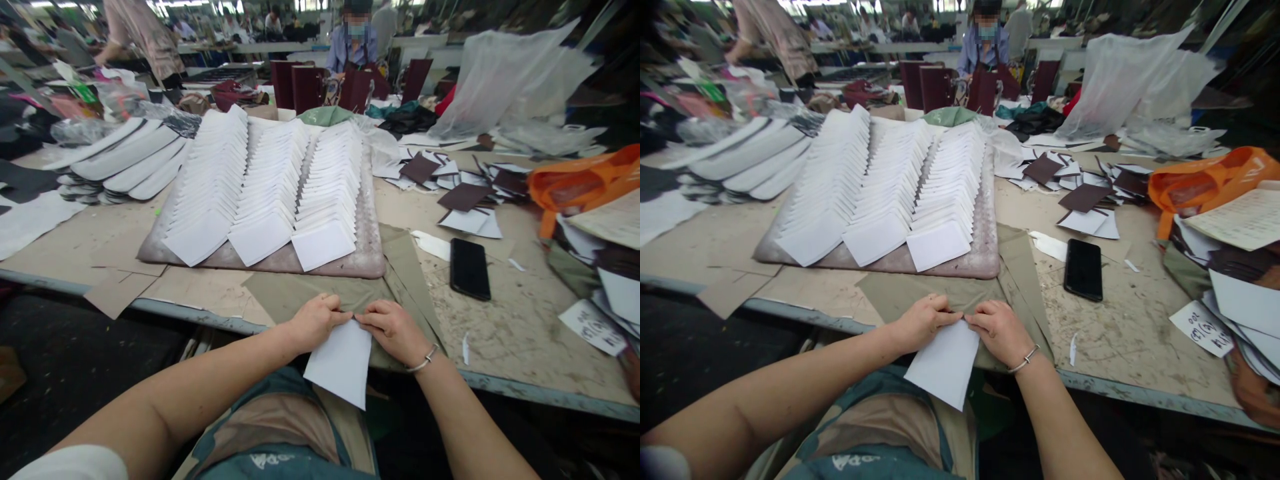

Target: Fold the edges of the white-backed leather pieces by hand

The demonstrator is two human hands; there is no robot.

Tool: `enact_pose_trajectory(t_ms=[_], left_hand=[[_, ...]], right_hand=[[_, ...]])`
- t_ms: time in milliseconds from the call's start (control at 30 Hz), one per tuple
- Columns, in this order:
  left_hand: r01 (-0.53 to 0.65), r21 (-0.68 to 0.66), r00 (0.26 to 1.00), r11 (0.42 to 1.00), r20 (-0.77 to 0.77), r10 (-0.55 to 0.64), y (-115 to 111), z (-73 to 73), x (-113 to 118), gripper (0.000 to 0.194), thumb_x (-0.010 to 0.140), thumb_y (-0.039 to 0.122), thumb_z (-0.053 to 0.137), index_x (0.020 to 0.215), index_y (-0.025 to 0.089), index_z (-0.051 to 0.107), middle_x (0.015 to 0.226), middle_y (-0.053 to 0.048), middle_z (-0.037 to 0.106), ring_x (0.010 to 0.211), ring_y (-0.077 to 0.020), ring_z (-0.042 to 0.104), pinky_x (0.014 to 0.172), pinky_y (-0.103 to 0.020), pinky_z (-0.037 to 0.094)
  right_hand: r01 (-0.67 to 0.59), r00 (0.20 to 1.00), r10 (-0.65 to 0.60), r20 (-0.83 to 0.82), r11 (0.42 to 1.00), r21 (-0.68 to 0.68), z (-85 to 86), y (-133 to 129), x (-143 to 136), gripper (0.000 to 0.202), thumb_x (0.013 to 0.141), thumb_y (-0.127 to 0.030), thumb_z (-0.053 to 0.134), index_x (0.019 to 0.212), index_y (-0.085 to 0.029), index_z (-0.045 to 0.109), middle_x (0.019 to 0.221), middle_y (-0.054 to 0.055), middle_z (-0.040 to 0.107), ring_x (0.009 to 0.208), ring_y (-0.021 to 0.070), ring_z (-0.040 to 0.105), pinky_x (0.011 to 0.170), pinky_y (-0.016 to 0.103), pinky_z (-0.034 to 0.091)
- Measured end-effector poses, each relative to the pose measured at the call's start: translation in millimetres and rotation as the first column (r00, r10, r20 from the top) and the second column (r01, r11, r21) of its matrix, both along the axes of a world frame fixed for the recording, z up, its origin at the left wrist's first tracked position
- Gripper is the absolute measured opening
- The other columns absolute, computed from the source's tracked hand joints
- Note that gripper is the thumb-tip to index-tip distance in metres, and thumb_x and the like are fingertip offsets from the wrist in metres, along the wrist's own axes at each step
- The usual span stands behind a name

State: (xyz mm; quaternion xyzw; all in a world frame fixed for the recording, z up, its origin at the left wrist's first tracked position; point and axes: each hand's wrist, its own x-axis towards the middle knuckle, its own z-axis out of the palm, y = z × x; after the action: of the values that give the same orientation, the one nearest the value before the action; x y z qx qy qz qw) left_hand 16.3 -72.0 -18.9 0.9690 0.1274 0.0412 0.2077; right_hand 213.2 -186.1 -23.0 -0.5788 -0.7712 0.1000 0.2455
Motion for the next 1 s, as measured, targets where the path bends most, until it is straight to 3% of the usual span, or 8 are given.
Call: enact_pose_trajectory(t_ms=[300,433,567,733,1000], left_hand=[[0.025,0.128,0.999,0.991,-0.041,-0.019,-1,1.1,2,0.029,0.092,0.023,0.045,0.117,0.028,0.060,0.086,-0.004,0.049,0.081,-0.0189,0.044,0.068,-0.028,0.038],[0.031,0.170,0.998,0.985,-0.051,-0.022,-2,3.5,3,0.027,0.093,0.027,0.045,0.114,0.027,0.062,0.085,-0.004,0.048,0.079,-0.0184,0.044,0.066,-0.028,0.036],[0.020,0.185,0.998,0.983,-0.058,-0.009,-2,5.7,4,0.026,0.093,0.028,0.045,0.113,0.028,0.063,0.085,-0.004,0.049,0.079,-0.0190,0.046,0.066,-0.030,0.035],[0.024,0.177,0.996,0.984,-0.093,-0.008,-2,9.4,5,0.027,0.094,0.027,0.042,0.111,0.029,0.063,0.086,-0.005,0.050,0.080,-0.0192,0.046,0.067,-0.031,0.033],[0.057,0.167,0.992,0.984,-0.120,-0.038,-2,12.2,3,0.042,0.091,0.018,0.045,0.129,0.037,0.048,0.092,-0.005,0.046,0.085,-0.0189,0.045,0.075,-0.032,0.034]], right_hand=[[0.030,0.972,-0.009,0.234,0.996,-0.086,17.5,-2,-16,0.016,0.086,-0.014,0.055,0.091,-0.022,0.068,0.082,0.005,0.063,0.079,0.0188,0.052,0.073,0.034,0.042],[0.082,0.996,-0.079,0.036,0.993,-0.082,10.6,-5,-12,0.017,0.088,-0.020,0.054,0.099,-0.023,0.067,0.088,0.005,0.062,0.083,0.0180,0.056,0.074,0.032,0.046],[0.168,0.956,-0.191,-0.223,0.979,-0.118,5.1,-14,0,0.040,0.084,-0.028,0.061,0.123,-0.022,0.056,0.092,0.005,0.062,0.082,0.0170,0.058,0.074,0.030,0.050],[0.172,0.955,-0.197,-0.221,0.977,-0.128,2.4,-20,4,0.016,0.085,-0.025,0.059,0.097,-0.023,0.070,0.089,0.004,0.064,0.081,0.0159,0.060,0.073,0.028,0.049],[0.113,0.989,-0.119,-0.087,0.991,-0.069,-3.1,-17,5,0.017,0.088,-0.021,0.055,0.089,-0.023,0.071,0.082,0.003,0.062,0.074,0.0135,0.057,0.067,0.025,0.044]])
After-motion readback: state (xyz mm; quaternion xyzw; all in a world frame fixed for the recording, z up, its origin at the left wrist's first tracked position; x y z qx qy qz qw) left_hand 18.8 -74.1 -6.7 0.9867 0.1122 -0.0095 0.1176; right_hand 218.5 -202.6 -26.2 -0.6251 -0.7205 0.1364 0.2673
